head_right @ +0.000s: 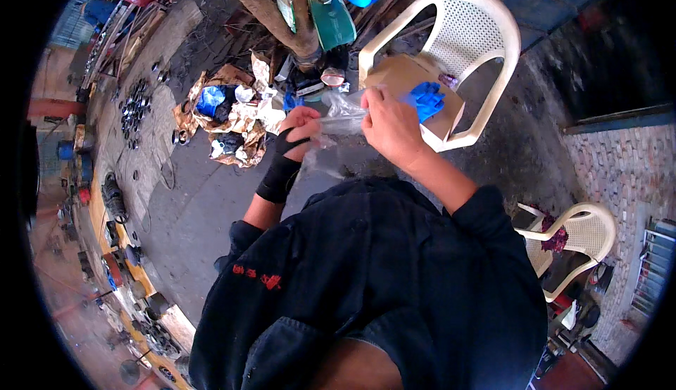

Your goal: The person wipes several small metal mechanical parts with a blue cloth while they are submerged in a container of liquid. They then walk across the workshop, remove a pair of blue gloves, and put on a pair of clear disposable gloves.

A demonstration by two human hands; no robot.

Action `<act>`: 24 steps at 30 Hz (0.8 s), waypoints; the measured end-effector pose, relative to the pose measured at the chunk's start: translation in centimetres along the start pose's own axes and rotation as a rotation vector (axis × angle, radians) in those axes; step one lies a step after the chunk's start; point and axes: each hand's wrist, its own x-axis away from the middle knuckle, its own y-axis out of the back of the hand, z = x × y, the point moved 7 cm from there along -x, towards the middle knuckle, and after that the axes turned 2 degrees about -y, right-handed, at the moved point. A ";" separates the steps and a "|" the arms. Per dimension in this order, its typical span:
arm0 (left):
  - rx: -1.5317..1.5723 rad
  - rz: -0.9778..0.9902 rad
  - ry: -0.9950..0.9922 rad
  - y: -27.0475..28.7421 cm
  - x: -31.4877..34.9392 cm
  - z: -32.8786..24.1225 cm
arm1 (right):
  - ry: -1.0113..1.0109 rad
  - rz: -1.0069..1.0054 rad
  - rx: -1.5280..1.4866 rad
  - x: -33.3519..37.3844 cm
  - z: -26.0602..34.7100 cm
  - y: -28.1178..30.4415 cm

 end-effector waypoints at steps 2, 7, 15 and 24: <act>0.195 -0.106 0.060 -0.9 0.3 0.2 | 0.039 0.043 -0.142 0.5 0.4 -1.5; -0.187 -0.076 -0.062 -0.3 -0.2 2.9 | 0.074 0.001 -0.076 -0.1 1.0 -1.6; -0.533 -0.242 -0.338 0.3 1.1 -1.2 | 0.035 0.062 0.092 -0.9 -0.7 -2.2; 0.041 0.043 0.007 -1.4 1.9 0.1 | 0.444 0.035 -0.302 -1.1 4.6 -0.8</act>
